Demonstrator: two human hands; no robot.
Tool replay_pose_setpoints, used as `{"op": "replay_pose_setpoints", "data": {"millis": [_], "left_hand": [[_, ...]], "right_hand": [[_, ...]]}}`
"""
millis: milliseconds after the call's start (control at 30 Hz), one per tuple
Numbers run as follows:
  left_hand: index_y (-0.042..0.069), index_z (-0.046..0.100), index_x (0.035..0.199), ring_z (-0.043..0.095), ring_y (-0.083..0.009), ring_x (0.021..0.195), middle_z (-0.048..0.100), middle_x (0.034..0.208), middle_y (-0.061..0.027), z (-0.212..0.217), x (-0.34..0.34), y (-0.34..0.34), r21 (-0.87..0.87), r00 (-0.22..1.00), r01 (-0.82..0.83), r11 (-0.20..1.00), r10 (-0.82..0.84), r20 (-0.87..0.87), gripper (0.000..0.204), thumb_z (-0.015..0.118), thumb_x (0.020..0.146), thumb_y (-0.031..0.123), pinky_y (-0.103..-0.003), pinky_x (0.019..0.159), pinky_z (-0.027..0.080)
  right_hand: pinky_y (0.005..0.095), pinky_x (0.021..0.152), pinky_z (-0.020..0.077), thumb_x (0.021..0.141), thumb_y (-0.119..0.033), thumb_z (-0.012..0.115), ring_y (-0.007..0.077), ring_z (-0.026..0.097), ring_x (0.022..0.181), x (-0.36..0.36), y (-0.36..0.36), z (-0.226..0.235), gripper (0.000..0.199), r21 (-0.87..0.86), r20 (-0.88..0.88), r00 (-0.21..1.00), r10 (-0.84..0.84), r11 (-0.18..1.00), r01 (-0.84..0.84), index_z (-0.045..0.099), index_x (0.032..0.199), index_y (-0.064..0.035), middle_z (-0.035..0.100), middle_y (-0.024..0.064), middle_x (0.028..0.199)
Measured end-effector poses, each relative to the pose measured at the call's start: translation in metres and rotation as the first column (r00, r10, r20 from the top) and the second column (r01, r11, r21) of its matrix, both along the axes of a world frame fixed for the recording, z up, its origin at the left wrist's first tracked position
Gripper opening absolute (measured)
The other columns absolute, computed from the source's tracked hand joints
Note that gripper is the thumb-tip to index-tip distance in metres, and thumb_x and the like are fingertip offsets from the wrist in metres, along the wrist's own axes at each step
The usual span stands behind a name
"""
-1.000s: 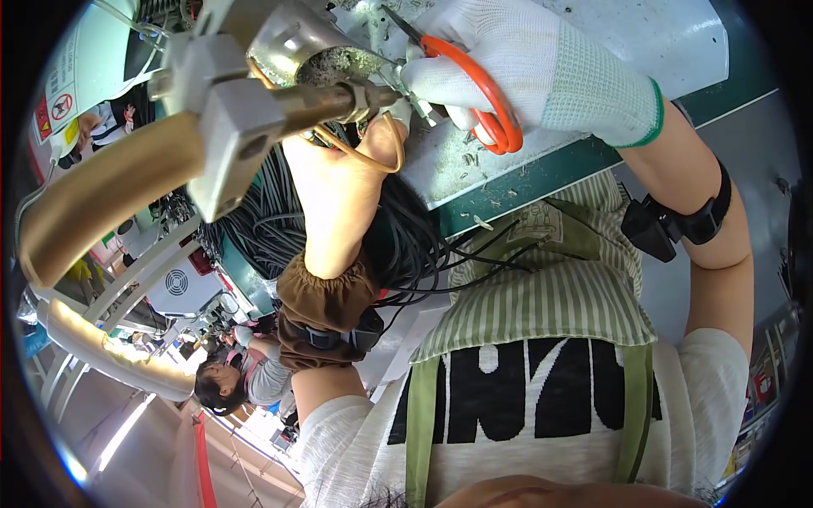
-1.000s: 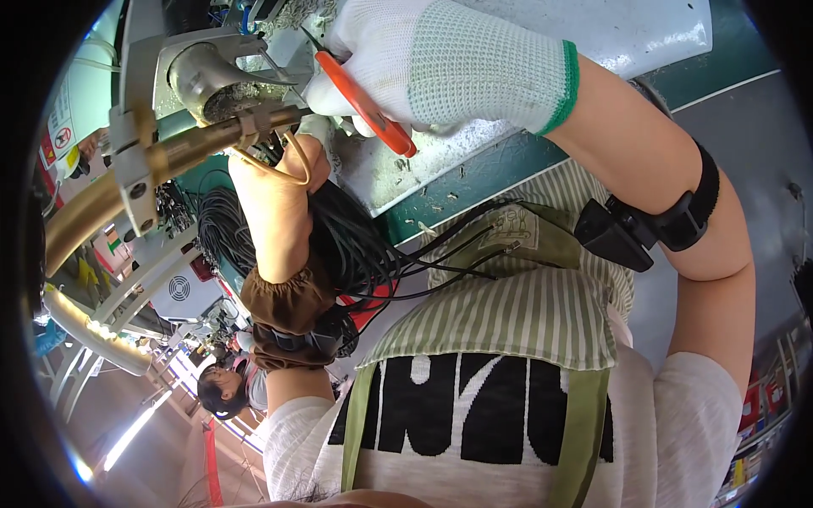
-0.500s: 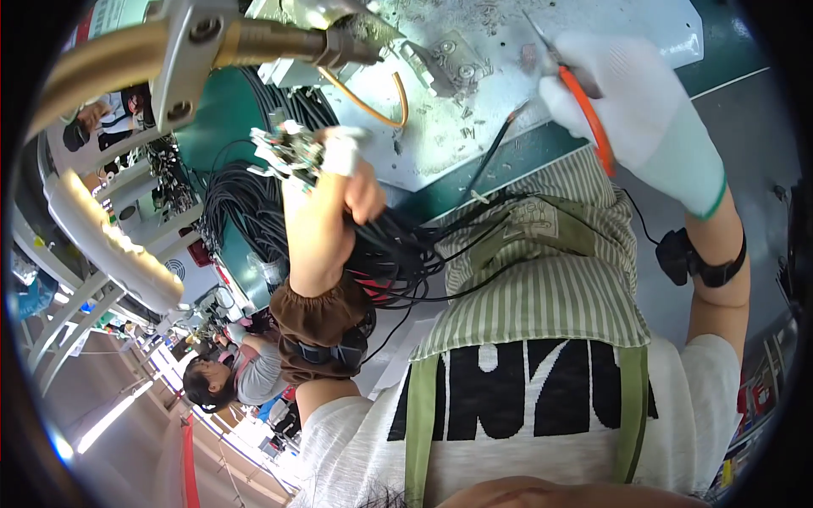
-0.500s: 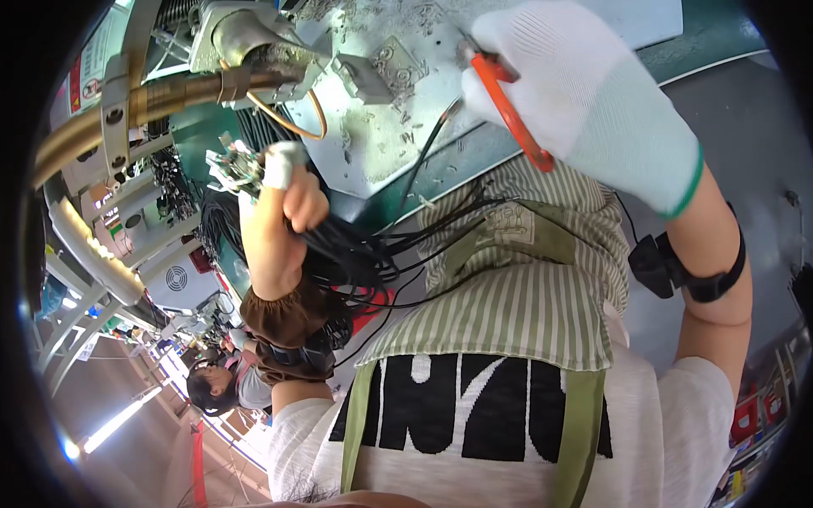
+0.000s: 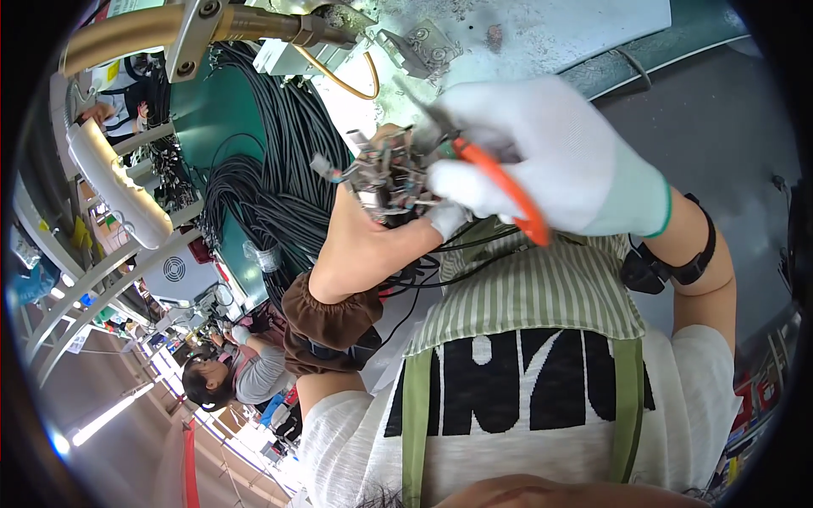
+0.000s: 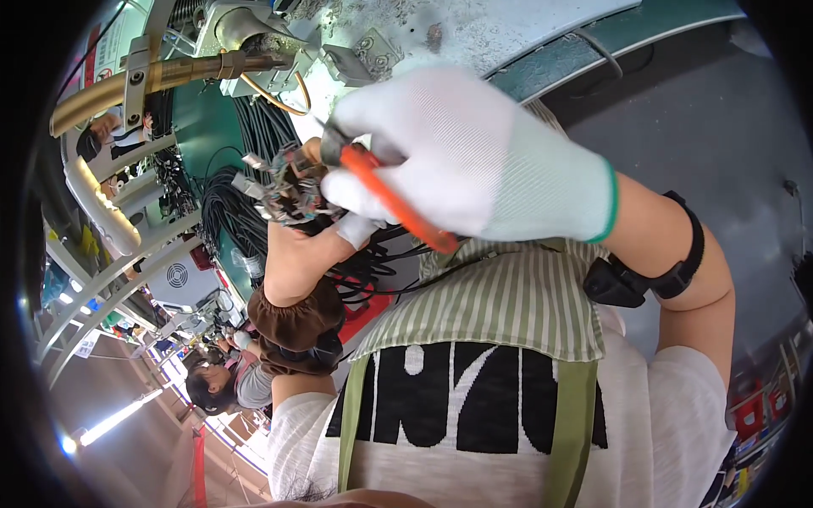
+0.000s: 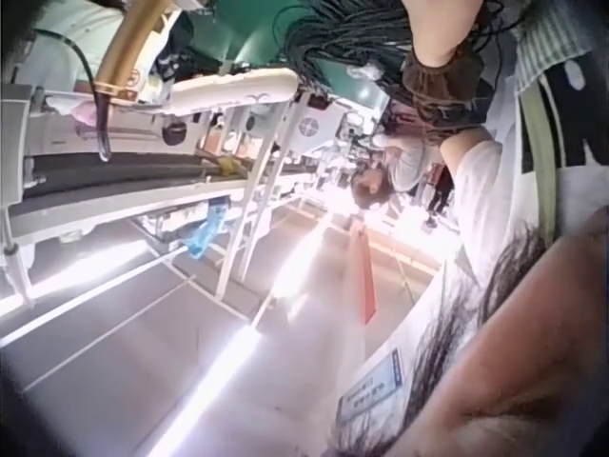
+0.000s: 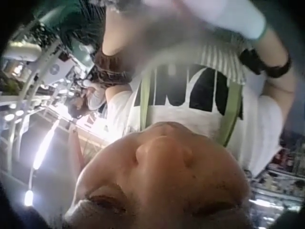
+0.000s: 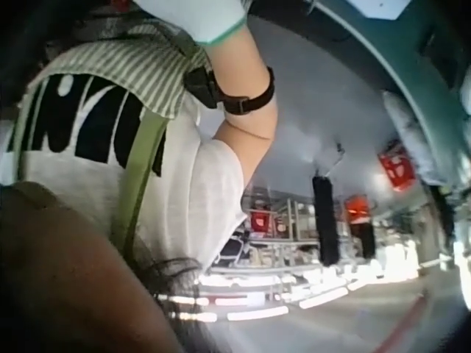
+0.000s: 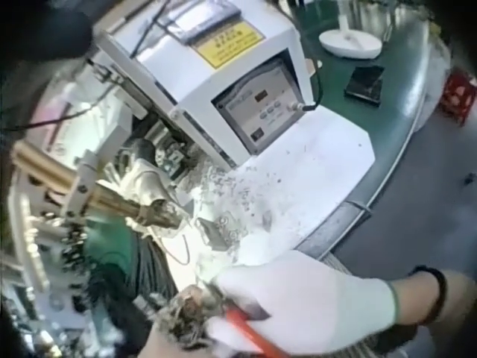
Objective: The person trims the ends of black cables using shears, gathers the cables into a bundle, and then continues trimming the connectors on the bundled cables one by one.
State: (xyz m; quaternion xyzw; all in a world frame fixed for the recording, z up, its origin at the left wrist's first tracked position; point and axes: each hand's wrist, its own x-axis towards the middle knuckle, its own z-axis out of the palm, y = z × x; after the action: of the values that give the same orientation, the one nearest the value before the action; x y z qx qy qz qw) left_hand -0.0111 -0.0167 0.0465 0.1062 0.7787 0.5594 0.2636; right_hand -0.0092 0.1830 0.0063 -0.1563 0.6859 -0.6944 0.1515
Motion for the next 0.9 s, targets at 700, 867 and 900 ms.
{"op": "replay_pose_setpoints", "data": {"millis": [700,867,900], "left_hand": [[-0.004,0.058,0.105,0.061,-0.0137,0.061,0.064,0.081,-0.0108,0.011,0.010,-0.001,0.011,0.997,-0.068,0.998,0.068,0.031,0.024,0.062,0.091,0.015,-0.027,0.054,0.050],[-0.002,0.060,0.103,0.060,-0.0159,0.064,0.062,0.083,-0.0117,0.015,0.002,-0.001,-0.292,0.699,0.305,0.907,-0.421,-0.578,0.025,0.062,0.090,0.019,-0.028,0.056,0.050],[-0.001,0.061,0.102,0.060,-0.0171,0.065,0.062,0.083,-0.0116,0.022,0.000,0.003,-0.361,0.643,0.336,0.870,-0.492,-0.587,0.025,0.063,0.088,0.019,-0.028,0.056,0.050]], "right_hand": [[0.0261,0.045,0.0441,0.088,-0.020,0.061,0.0118,0.058,0.047,0.004,0.010,0.000,0.022,0.058,-0.192,0.981,-0.017,0.998,0.029,0.057,0.077,-0.0023,0.058,0.0050,0.055],[0.0253,0.042,0.0432,0.091,-0.020,0.057,0.0115,0.056,0.043,0.007,0.014,0.003,0.024,-0.460,0.496,0.805,0.325,0.885,-0.075,0.057,0.076,-0.0006,0.056,0.0035,0.052],[0.0251,0.041,0.0429,0.092,-0.020,0.056,0.0113,0.055,0.041,0.009,0.013,0.003,0.025,-0.540,0.537,0.760,0.366,0.841,-0.024,0.057,0.076,0.0000,0.056,0.0035,0.051]]}}
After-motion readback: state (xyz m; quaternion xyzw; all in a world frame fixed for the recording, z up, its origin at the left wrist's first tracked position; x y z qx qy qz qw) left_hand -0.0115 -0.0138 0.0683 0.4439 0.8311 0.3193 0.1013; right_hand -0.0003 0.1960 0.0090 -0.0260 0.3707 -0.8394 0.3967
